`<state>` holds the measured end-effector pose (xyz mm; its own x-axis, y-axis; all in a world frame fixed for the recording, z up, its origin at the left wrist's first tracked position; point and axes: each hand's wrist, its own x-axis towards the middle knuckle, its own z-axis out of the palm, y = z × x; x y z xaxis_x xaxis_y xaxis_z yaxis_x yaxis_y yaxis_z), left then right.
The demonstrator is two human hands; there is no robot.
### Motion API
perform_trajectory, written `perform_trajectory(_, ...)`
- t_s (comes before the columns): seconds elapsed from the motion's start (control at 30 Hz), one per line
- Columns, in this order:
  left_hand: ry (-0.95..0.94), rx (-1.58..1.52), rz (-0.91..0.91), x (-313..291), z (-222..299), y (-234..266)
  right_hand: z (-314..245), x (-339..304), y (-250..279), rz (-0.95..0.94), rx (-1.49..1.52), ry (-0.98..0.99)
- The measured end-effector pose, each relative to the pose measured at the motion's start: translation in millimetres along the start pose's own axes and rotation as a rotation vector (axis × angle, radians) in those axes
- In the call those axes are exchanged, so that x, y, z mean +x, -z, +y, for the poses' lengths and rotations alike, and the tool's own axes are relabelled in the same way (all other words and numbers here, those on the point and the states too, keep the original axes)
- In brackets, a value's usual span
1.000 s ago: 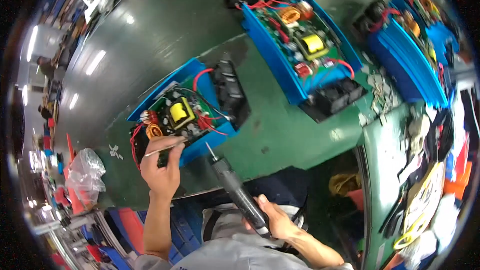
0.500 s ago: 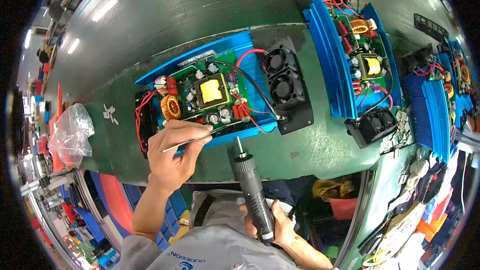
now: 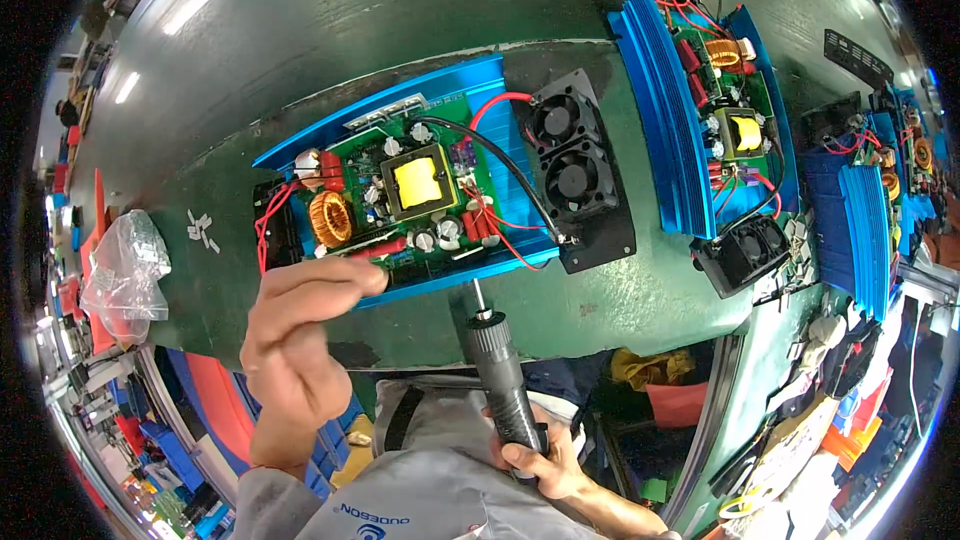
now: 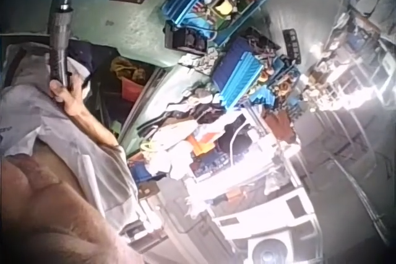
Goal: Assembling electronic components into blue metal casings using an electric screwdriver on a factory production line.
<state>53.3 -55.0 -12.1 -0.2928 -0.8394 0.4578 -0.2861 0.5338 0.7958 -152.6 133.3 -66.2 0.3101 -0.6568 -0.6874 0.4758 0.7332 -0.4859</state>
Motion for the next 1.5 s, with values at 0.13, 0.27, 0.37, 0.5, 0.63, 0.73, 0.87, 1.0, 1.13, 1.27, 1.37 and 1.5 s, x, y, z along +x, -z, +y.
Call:
perform_trajectory(0.13, -0.069, 0.433, -0.314, 7.8, -1.3, -9.1, 8.6, -1.3, 3.3, 0.034, -0.146, 0.038)
perform_trajectory(0.27, -0.12, 0.654, -0.464, 4.6, -6.4, -16.2, 12.9, 5.7, -0.2, 0.065, 0.005, 0.035)
perform_trajectory(0.37, -0.072, 0.696, -0.525, 6.7, 1.5, -16.6, 11.9, 4.1, -0.8, 0.077, -0.089, 0.041)
perform_trajectory(0.5, -0.065, 0.718, -0.578, 8.7, 2.6, -21.8, 15.5, -0.4, 8.6, 0.104, -0.183, 0.051)
perform_trajectory(0.63, -0.123, 0.717, -0.646, 16.5, -0.9, -19.0, 1.5, 1.1, 10.4, 0.113, -0.308, 0.051)
perform_trajectory(0.73, -0.075, 0.648, -0.611, 16.7, -0.5, -15.2, 9.4, 8.5, 18.3, 0.035, -0.196, 0.047)
perform_trajectory(0.87, -0.078, 0.577, -0.595, 19.1, -3.6, -7.5, 5.0, 15.6, 23.5, -0.111, 0.025, -0.043)
perform_trajectory(1.0, -0.111, 0.5, -0.474, 15.1, -16.2, -23.4, 8.0, 6.7, 22.5, 0.194, 0.211, 0.01)
perform_trajectory(1.13, 0.038, 0.416, -0.129, 0.5, -8.5, 20.9, 35.9, 5.1, 61.6, 0.363, -0.012, 0.189)
perform_trajectory(1.27, 0.481, 0.442, 0.261, -34.1, -5.6, 77.3, 56.1, 2.9, 74.2, 0.528, -0.017, 0.174)
perform_trajectory(1.37, 0.61, 0.34, 0.292, -63.6, -25.7, 92.1, 52.4, 3.9, 62.5, 0.482, -0.02, 0.195)
perform_trajectory(1.5, 0.412, 0.696, 0.239, -76.5, -58.1, 135.6, 53.5, 1.4, 65.5, 0.526, 0.005, 0.214)
